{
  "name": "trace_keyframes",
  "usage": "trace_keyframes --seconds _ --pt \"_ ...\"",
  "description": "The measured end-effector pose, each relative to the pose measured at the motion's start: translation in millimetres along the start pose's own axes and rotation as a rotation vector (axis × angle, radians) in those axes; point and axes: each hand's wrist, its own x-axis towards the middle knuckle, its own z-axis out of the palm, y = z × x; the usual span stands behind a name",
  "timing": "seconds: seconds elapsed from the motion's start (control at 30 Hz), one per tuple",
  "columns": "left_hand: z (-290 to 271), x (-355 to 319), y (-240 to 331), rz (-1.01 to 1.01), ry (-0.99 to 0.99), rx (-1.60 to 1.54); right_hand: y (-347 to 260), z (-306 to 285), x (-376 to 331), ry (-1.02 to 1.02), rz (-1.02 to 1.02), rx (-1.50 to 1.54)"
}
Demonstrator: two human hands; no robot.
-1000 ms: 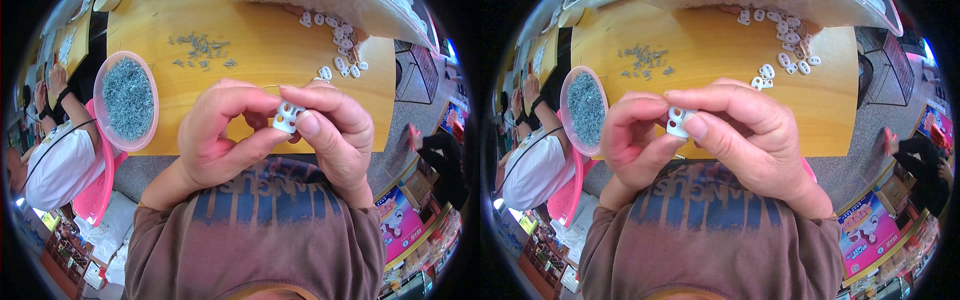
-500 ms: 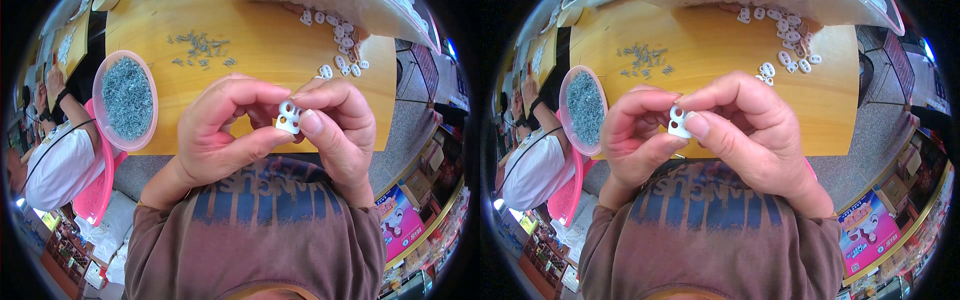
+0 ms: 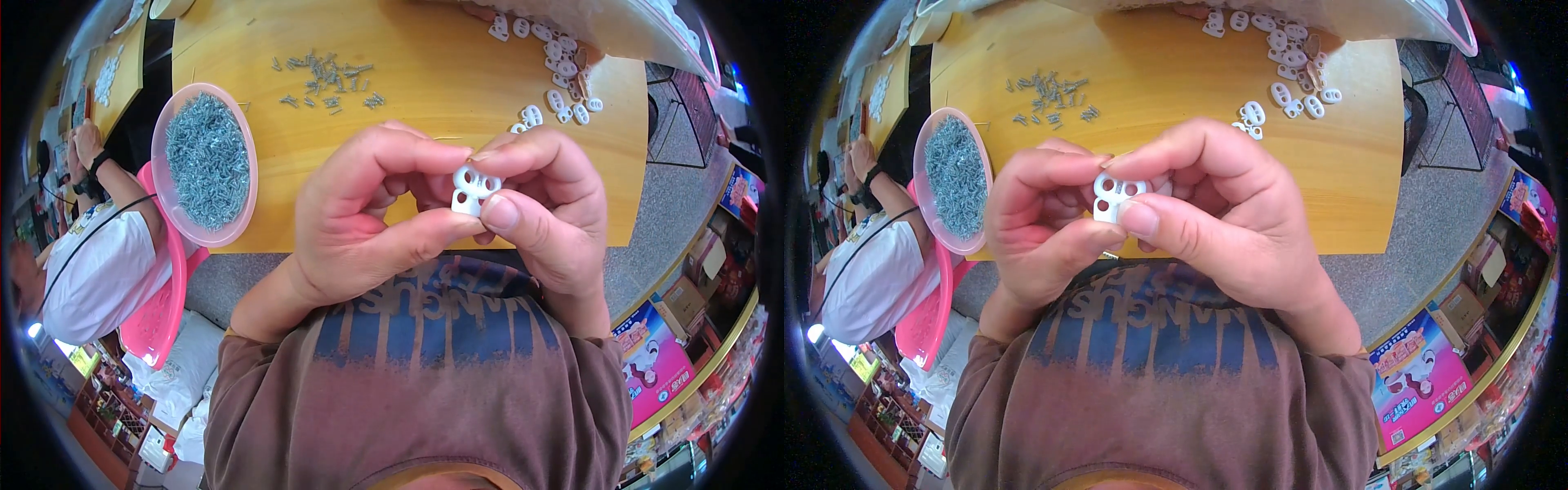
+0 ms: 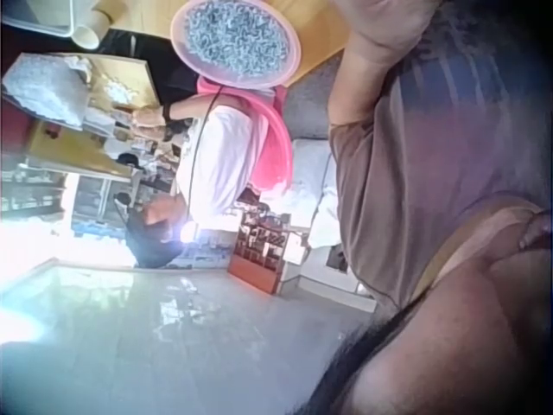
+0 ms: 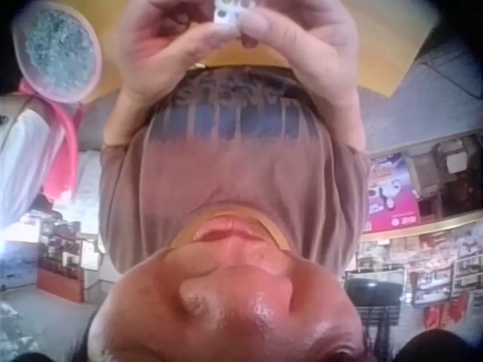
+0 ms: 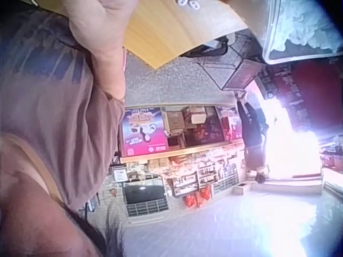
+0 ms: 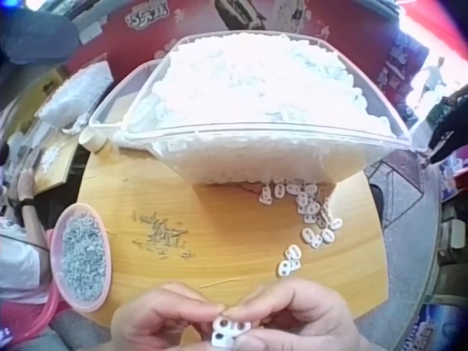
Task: Inserting small metal springs into white plastic housings at a workbench as part of a manufacturing process.
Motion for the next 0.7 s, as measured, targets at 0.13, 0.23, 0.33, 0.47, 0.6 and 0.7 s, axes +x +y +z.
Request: trace_keyframes --seconds 0.13,0.23,0.33,0.47,0.6,0.7 --pt "-2.3 -0.3 0.8 -0.03 -0.013 -0.035 0.2 -1.1 -0.2 0.015 0.017 0.003" --pt "-2.5 -1.2 1.8 -0.067 -0.003 -0.064 -0.8 0.4 -0.3 0.022 0.026 -0.002" --pt "-2.2 -1.4 1.9 -0.081 0.022 -0.067 -1.3 3.7 -0.2 0.026 0.005 0.016" --pt "-3.5 -1.4 0.4 -0.049 0.015 -0.048 2.1 -0.1 -1.5 -0.044 -0.085 -0.045" --pt "-4.0 -1.4 0.9 -0.031 0.011 -0.033 1.1 -1.1 -1.6 -0.06 -0.106 -0.092" --pt "-3.5 -1.9 0.7 -0.02 -0.002 -0.016 1.7 -1.5 -0.9 -0.066 -0.142 -0.107"
